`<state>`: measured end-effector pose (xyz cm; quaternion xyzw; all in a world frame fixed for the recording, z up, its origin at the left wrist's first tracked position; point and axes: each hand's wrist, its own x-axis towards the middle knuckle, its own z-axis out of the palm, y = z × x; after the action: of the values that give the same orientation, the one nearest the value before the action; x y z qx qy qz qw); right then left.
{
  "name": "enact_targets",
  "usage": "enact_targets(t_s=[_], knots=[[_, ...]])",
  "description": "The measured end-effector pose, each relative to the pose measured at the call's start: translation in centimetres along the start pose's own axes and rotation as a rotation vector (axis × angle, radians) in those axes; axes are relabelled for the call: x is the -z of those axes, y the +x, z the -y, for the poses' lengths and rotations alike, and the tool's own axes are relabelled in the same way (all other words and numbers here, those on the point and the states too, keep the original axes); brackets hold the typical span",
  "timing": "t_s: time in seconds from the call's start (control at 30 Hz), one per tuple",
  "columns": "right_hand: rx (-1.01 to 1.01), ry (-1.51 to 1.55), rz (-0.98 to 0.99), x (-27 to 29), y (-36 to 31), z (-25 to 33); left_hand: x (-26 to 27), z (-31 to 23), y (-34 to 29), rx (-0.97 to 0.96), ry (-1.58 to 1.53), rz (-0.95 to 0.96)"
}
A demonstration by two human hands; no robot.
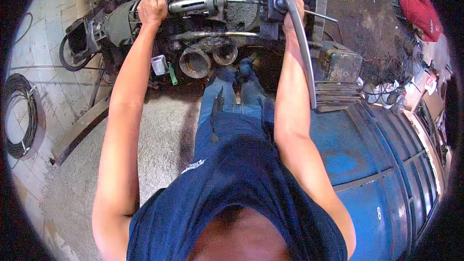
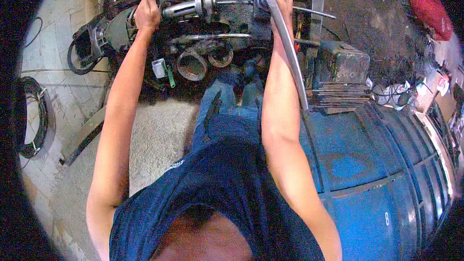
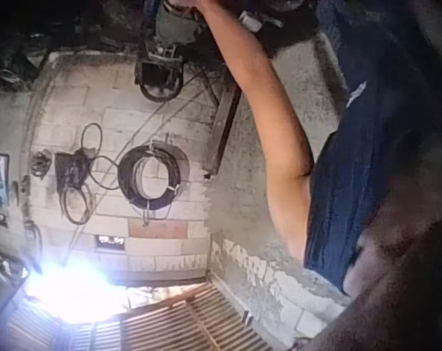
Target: Manually bending metal rods using a fabrication machine.
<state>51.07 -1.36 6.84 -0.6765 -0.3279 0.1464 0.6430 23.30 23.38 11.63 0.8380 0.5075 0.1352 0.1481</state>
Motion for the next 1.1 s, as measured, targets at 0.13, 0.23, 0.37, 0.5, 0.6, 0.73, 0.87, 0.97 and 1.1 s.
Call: enact_targets(t_s=[0.13, 0.23, 0.37, 0.5, 0.6, 0.73, 0.87, 0.97, 1.1], knots=[[-0.189, 0.313, -0.144, -1.4, 0.4, 3.0, 0.5, 0.6, 0.4, -0.006, 0.088, 0.070], [-0.406, 0.293, -0.606, -3.7, -2.1, 6.6, 1.4, 2.2, 0.1, -0.092, 0.151, 0.098], [-0.434, -0.377, -0.214, -2.4, -9.3, 11.2, 4.8, 2.8, 0.3, -0.224, 0.273, -0.024], [-0.678, 0.182, 0.505, 1.7, -9.5, 20.2, 7.3, 8.5, -0.2, -0.044, 0.440, 0.112], [-0.267, 0.222, 0.335, 5.0, -5.1, 23.0, 7.7, 13.0, -1.0, -0.035, 0.333, 0.140], [-0.389, 0.349, -0.184, 8.5, 1.4, 15.0, 6.3, 11.4, -1.5, -0.147, 0.266, 0.070], [-0.575, 0.481, -0.177, 7.2, 3.1, 7.1, 6.4, 10.9, -0.9, -0.225, 0.243, 0.051], [-0.742, 0.412, -0.183, 3.2, 2.3, 6.3, 6.7, 12.7, -0.9, -0.244, 0.226, 0.046], [-0.769, 0.477, 0.062, 3.6, 1.4, 6.8, 6.7, 11.4, -1.1, -0.198, 0.147, -0.002]])
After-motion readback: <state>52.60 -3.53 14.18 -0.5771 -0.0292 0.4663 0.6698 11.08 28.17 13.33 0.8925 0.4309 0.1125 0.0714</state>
